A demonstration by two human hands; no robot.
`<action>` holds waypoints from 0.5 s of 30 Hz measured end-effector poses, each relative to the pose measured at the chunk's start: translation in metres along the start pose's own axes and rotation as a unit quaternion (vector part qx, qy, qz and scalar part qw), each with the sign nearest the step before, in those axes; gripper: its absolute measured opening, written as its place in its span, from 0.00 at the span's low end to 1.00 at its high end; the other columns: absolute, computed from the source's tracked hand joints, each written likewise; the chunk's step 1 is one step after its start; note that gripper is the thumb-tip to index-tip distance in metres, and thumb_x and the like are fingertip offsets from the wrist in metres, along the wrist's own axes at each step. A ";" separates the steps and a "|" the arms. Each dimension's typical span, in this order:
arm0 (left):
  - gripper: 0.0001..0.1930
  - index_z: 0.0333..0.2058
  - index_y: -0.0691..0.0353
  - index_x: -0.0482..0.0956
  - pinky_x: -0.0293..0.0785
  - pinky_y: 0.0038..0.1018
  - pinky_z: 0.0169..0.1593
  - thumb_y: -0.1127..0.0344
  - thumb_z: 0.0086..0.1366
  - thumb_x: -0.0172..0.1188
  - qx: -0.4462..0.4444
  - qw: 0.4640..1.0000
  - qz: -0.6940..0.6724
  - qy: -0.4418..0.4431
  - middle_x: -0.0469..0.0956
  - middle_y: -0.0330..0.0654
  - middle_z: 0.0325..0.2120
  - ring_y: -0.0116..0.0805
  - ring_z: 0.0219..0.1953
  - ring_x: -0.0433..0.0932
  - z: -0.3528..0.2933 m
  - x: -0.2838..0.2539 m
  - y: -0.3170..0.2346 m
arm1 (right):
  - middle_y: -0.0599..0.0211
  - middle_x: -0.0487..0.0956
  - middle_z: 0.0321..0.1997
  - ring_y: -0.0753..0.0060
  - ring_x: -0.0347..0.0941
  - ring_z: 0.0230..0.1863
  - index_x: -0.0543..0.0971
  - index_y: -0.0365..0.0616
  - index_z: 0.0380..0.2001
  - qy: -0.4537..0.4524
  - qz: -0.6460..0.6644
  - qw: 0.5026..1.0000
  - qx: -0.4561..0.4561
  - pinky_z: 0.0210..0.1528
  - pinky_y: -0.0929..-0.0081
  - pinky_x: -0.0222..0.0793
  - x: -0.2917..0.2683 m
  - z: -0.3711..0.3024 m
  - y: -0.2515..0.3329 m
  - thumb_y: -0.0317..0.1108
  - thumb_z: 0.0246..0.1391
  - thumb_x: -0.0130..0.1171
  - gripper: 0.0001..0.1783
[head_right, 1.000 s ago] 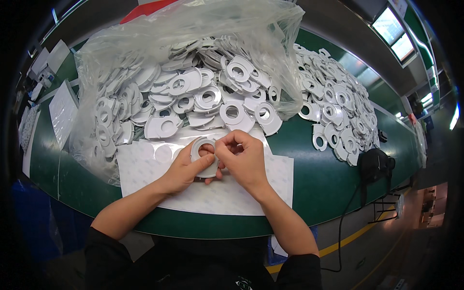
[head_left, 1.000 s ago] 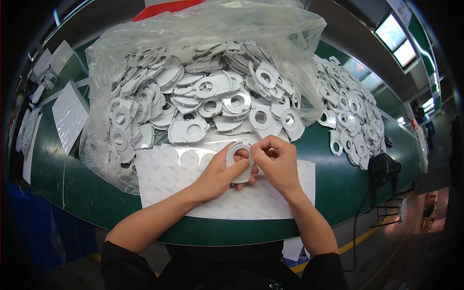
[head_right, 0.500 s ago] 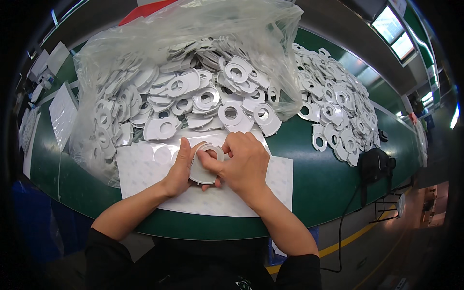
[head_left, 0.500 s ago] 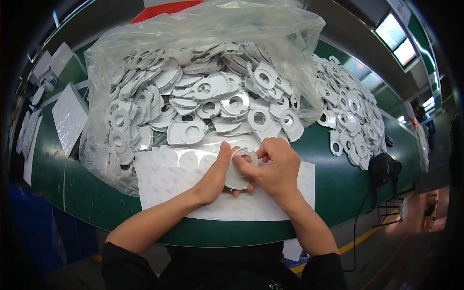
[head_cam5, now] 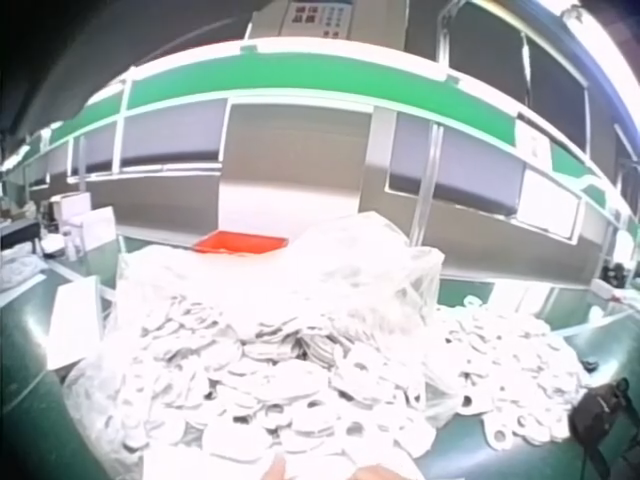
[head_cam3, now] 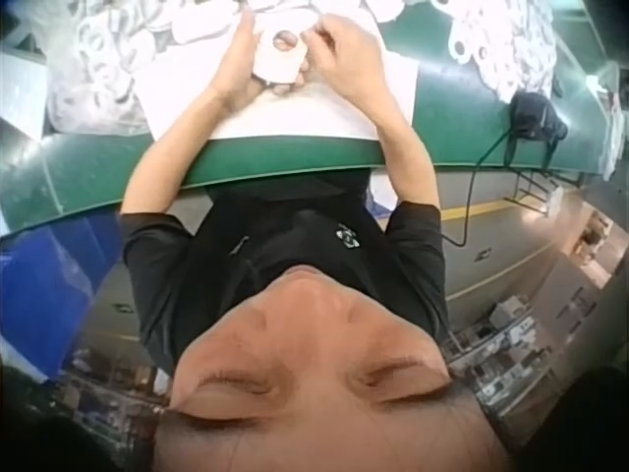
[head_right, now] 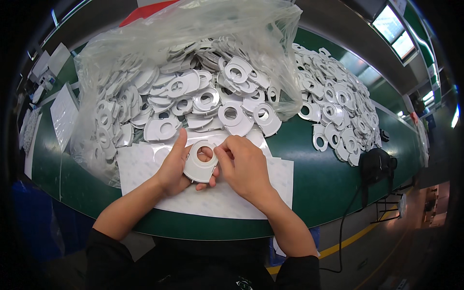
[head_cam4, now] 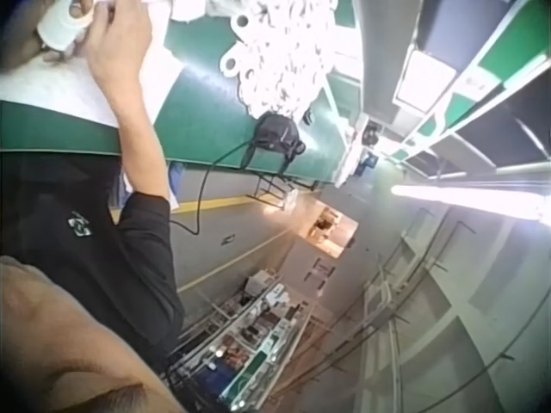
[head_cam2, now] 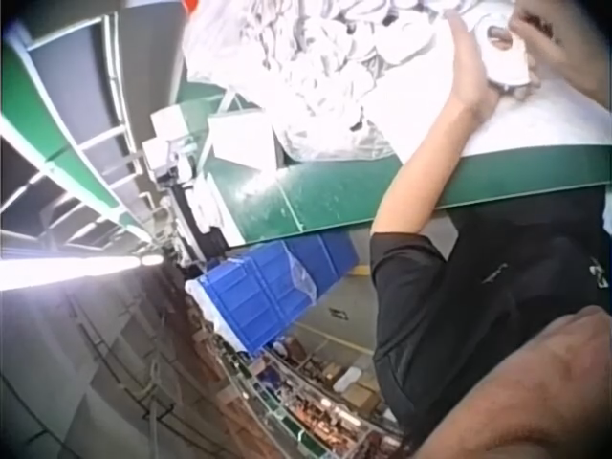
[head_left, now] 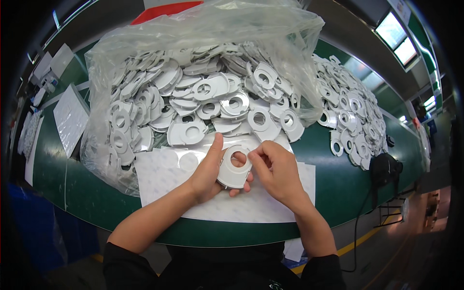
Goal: Applying circular adhesive gaskets to light fixture housing components on an assembly line.
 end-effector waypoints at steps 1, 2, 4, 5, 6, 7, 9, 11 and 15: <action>0.40 0.41 0.60 0.67 0.71 0.26 0.24 0.29 0.63 0.18 0.001 1.000 0.001 -0.001 0.77 0.48 0.32 0.39 0.31 0.79 -0.002 0.002 0.001 | 0.62 0.75 0.23 0.70 0.72 0.24 0.74 0.38 0.26 -0.002 0.024 1.000 0.012 0.27 0.75 0.66 0.001 0.000 0.001 0.34 0.52 0.59 0.10; 0.39 0.46 0.61 0.67 0.73 0.27 0.29 0.30 0.64 0.21 0.003 0.999 0.008 -0.038 0.76 0.48 0.36 0.39 0.36 0.79 -0.004 0.010 -0.003 | 0.65 0.74 0.23 0.74 0.71 0.24 0.74 0.38 0.26 0.000 0.093 0.995 0.028 0.26 0.77 0.65 -0.001 0.001 -0.002 0.33 0.54 0.57 0.10; 0.37 0.53 0.62 0.64 0.75 0.29 0.39 0.34 0.66 0.28 0.028 0.997 0.018 -0.066 0.74 0.48 0.43 0.38 0.44 0.76 -0.010 0.018 -0.012 | 0.73 0.74 0.24 0.83 0.68 0.25 0.74 0.40 0.27 -0.008 0.228 0.971 0.075 0.25 0.82 0.64 -0.010 0.006 -0.013 0.36 0.58 0.54 0.11; 0.35 0.56 0.62 0.62 0.75 0.30 0.44 0.36 0.67 0.32 0.051 0.997 0.021 -0.055 0.73 0.48 0.47 0.37 0.48 0.74 -0.013 0.018 -0.019 | 0.74 0.74 0.26 0.83 0.69 0.27 0.75 0.42 0.30 -0.059 0.302 0.948 0.082 0.26 0.83 0.64 -0.023 0.007 -0.016 0.38 0.59 0.53 0.11; 0.29 0.55 0.63 0.63 0.73 0.29 0.46 0.43 0.68 0.43 0.108 0.992 0.057 -0.032 0.73 0.46 0.47 0.36 0.49 0.73 -0.019 0.013 -0.028 | 0.74 0.75 0.28 0.83 0.69 0.29 0.75 0.43 0.32 -0.106 0.375 0.917 0.088 0.27 0.84 0.65 -0.034 0.009 -0.021 0.40 0.60 0.51 0.12; 0.26 0.54 0.63 0.64 0.72 0.30 0.47 0.48 0.67 0.47 0.153 0.972 0.160 -0.072 0.73 0.47 0.47 0.38 0.49 0.73 -0.025 0.009 -0.040 | 0.72 0.76 0.33 0.83 0.69 0.31 0.75 0.44 0.37 -0.151 0.481 0.863 0.042 0.30 0.85 0.65 -0.049 0.011 -0.034 0.41 0.61 0.50 0.12; 0.21 0.51 0.63 0.68 0.70 0.32 0.49 0.59 0.63 0.55 0.221 0.893 0.356 -0.163 0.73 0.48 0.46 0.40 0.49 0.72 -0.032 0.003 -0.061 | 0.70 0.75 0.42 0.83 0.69 0.36 0.73 0.44 0.45 -0.253 0.596 0.762 0.009 0.35 0.85 0.66 -0.068 0.015 -0.030 0.42 0.63 0.47 0.15; 0.19 0.49 0.63 0.70 0.69 0.32 0.50 0.65 0.60 0.60 0.245 0.833 0.445 -0.219 0.74 0.47 0.45 0.41 0.48 0.72 -0.041 -0.003 -0.071 | 0.67 0.71 0.53 0.83 0.68 0.40 0.70 0.42 0.53 -0.289 0.615 0.734 0.013 0.39 0.85 0.66 -0.079 0.015 -0.015 0.38 0.62 0.49 0.19; 0.22 0.44 0.67 0.73 0.65 0.32 0.53 0.68 0.50 0.66 0.253 0.521 0.747 -0.327 0.73 0.47 0.44 0.46 0.49 0.70 -0.053 -0.002 -0.075 | 0.69 0.76 0.43 0.84 0.70 0.36 0.73 0.39 0.50 -0.219 0.390 0.894 0.029 0.37 0.86 0.66 -0.064 0.011 -0.018 0.32 0.59 0.53 0.16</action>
Point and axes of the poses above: each hand's wrist, its own z-axis towards the middle knuckle, its own x-axis out of the palm, y = z × x, the point moved 1 cm from there along z, towards the middle knuckle
